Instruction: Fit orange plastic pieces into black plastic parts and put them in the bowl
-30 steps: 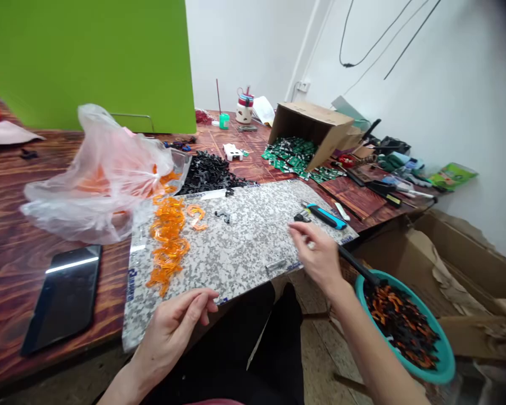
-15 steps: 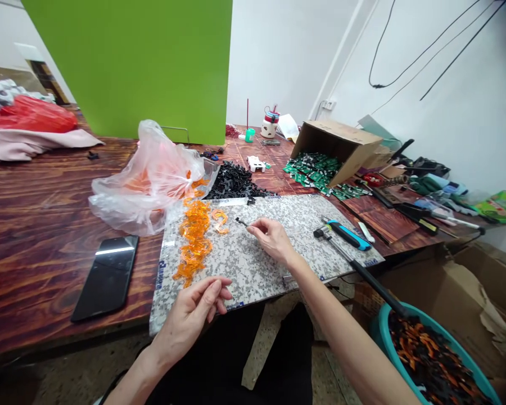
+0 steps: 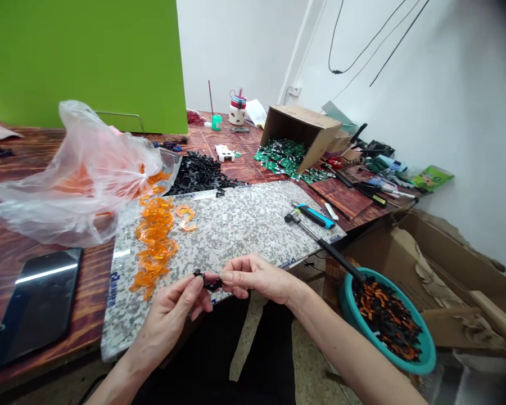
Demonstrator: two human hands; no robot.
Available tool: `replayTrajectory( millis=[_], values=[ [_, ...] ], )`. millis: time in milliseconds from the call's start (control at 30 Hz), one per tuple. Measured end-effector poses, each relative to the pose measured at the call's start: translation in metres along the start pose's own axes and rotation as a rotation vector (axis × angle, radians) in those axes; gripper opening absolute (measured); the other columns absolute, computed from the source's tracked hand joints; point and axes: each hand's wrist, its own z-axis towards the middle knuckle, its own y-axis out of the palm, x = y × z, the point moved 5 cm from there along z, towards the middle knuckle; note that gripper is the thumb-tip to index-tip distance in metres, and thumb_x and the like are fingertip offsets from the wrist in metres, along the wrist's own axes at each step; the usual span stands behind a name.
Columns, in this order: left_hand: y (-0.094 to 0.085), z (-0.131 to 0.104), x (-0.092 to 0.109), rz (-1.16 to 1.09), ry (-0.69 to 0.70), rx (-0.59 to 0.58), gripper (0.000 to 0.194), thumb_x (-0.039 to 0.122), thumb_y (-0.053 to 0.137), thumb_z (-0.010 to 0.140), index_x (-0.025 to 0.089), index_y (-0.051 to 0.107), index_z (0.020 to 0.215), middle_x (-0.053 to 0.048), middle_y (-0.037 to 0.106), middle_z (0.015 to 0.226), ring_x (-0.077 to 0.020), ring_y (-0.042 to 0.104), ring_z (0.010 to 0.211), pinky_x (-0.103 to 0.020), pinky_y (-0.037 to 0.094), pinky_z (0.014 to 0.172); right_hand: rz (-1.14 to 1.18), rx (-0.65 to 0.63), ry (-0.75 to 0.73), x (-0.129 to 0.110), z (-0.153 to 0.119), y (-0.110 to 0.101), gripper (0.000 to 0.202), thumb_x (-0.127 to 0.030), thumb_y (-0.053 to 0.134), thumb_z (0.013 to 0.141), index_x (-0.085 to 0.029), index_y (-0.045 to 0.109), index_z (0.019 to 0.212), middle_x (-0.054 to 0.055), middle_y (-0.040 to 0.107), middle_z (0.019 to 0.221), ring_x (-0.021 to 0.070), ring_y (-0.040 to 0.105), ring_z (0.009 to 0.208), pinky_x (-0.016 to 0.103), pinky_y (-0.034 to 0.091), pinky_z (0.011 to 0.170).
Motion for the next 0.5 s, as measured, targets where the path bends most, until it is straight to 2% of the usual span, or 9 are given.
replayTrajectory(
  millis=[133,233,300,333,367,433,500],
  values=[
    [-0.002,0.001,-0.008,-0.05,-0.058,0.031,0.039,0.053,0.062,0.079,0.016,0.072,0.084,0.001,0.06,0.051,-0.0099,0.047,0.048,-0.019,0.036,0.046,-0.08,0.091,-0.055,-0.004,-0.012,-0.005,0.04,-0.052,0.069,0.073,-0.013,0.062,0.077,-0.002,0.058,0.068,0.0046,0.046,0.054,0.017,0.034,0.05],
    [-0.012,-0.002,-0.014,-0.088,-0.057,0.129,0.037,0.051,0.066,0.077,0.015,0.073,0.084,0.001,0.061,0.051,-0.0099,0.05,0.049,-0.018,0.038,0.046,-0.092,0.271,-0.05,0.017,-0.043,-0.027,0.039,-0.051,0.069,0.074,-0.015,0.064,0.086,-0.001,0.061,0.072,0.0062,0.05,0.057,0.018,0.037,0.053],
    [-0.019,-0.005,-0.017,-0.126,-0.045,0.195,0.032,0.046,0.068,0.077,0.016,0.073,0.084,0.002,0.063,0.055,-0.0089,0.051,0.049,-0.018,0.04,0.047,-0.084,0.494,0.032,0.057,-0.078,-0.049,0.041,-0.054,0.069,0.073,-0.015,0.065,0.085,0.0,0.062,0.071,0.0082,0.053,0.057,0.021,0.04,0.053],
    [-0.021,-0.007,-0.017,-0.152,-0.04,0.22,0.028,0.043,0.069,0.078,0.016,0.073,0.084,0.002,0.064,0.057,-0.0079,0.051,0.048,-0.017,0.04,0.047,-0.069,0.672,0.084,0.084,-0.1,-0.061,0.044,-0.057,0.069,0.07,-0.015,0.065,0.083,0.0,0.062,0.07,0.0095,0.054,0.057,0.021,0.041,0.053],
    [-0.022,-0.008,-0.018,-0.187,-0.045,0.244,0.023,0.039,0.07,0.079,0.017,0.073,0.084,0.003,0.064,0.057,-0.0073,0.051,0.049,-0.017,0.04,0.047,-0.057,0.782,0.136,0.113,-0.121,-0.065,0.046,-0.06,0.067,0.071,-0.016,0.064,0.084,0.001,0.062,0.072,0.0105,0.055,0.059,0.022,0.042,0.053],
    [-0.022,-0.009,-0.017,-0.285,-0.007,0.263,0.019,0.036,0.068,0.081,0.018,0.073,0.08,0.003,0.065,0.057,-0.0073,0.055,0.051,-0.016,0.04,0.047,-0.051,0.906,0.257,0.172,-0.157,-0.057,0.047,-0.061,0.062,0.074,-0.015,0.063,0.083,0.002,0.062,0.074,0.0129,0.057,0.061,0.024,0.044,0.052],
    [-0.02,-0.008,-0.015,-0.355,0.047,0.28,0.018,0.035,0.068,0.082,0.018,0.074,0.078,0.002,0.067,0.06,-0.0069,0.056,0.05,-0.016,0.039,0.045,-0.074,0.961,0.375,0.219,-0.182,-0.033,0.039,-0.051,0.06,0.083,-0.013,0.063,0.092,0.004,0.064,0.084,0.0158,0.061,0.07,0.027,0.049,0.058]
  ],
)
